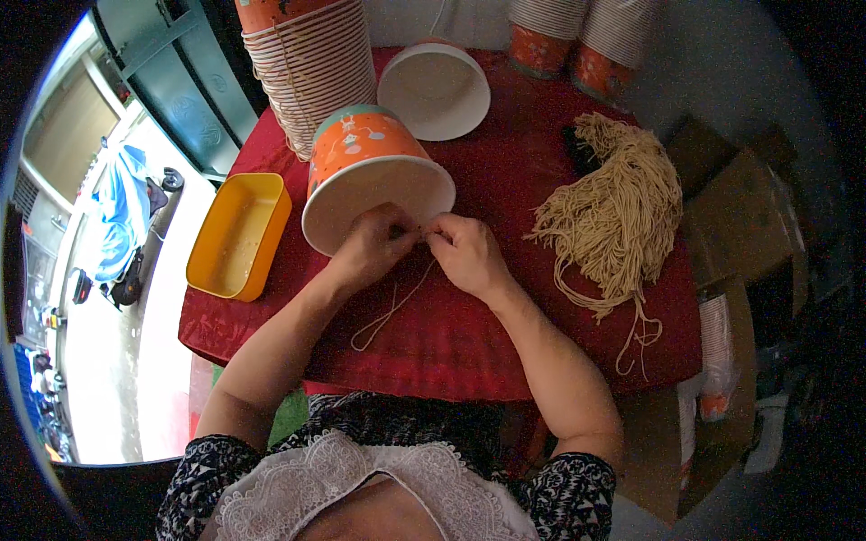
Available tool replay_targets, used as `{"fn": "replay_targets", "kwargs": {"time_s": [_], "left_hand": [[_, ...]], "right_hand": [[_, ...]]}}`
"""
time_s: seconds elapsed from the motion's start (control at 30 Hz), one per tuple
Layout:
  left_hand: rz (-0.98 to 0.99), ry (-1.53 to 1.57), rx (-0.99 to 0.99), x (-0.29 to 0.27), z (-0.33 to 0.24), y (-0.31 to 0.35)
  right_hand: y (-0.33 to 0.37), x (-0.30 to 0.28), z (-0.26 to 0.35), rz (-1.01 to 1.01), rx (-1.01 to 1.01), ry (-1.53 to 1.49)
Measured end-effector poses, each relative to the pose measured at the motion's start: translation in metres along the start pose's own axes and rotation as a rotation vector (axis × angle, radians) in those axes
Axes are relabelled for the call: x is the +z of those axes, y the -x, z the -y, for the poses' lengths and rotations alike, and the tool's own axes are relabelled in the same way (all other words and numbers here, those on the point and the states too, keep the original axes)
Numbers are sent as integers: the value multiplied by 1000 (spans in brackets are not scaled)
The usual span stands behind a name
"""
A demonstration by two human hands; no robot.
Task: Threading thin string through pre-punched holes in paper buckets to assemble bucket handles.
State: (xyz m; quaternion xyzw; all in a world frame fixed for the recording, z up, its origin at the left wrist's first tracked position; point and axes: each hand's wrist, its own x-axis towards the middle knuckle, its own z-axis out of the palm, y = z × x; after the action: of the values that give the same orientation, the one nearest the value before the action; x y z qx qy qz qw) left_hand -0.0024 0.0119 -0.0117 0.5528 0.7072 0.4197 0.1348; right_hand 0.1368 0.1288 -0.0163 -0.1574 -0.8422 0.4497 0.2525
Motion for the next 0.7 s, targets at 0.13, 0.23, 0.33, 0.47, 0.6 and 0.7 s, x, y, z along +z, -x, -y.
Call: {"fn": "replay_targets", "kwargs": {"time_s": [0.13,0.23,0.33,0.47,0.6,0.7], "left_hand": [[40,-31,-35,0,-5,0],[49,-5,-10,-2,-8,1],[117,-15,-5,-7,-18,2],[82,-9,-20,-4,-15,3],[-15,-31,28,3,-4,1],[-53,-25,25,5,4,0]], "right_hand": [[-1,1,-4,-9,11,-5],[0,1,-2,-14,28,-11],[0,2,-3,-23,49,-29],[1,4,2,-26,80,-33],[3,3,2,-35,62,5],[6,2,5,-62,41,30]]}}
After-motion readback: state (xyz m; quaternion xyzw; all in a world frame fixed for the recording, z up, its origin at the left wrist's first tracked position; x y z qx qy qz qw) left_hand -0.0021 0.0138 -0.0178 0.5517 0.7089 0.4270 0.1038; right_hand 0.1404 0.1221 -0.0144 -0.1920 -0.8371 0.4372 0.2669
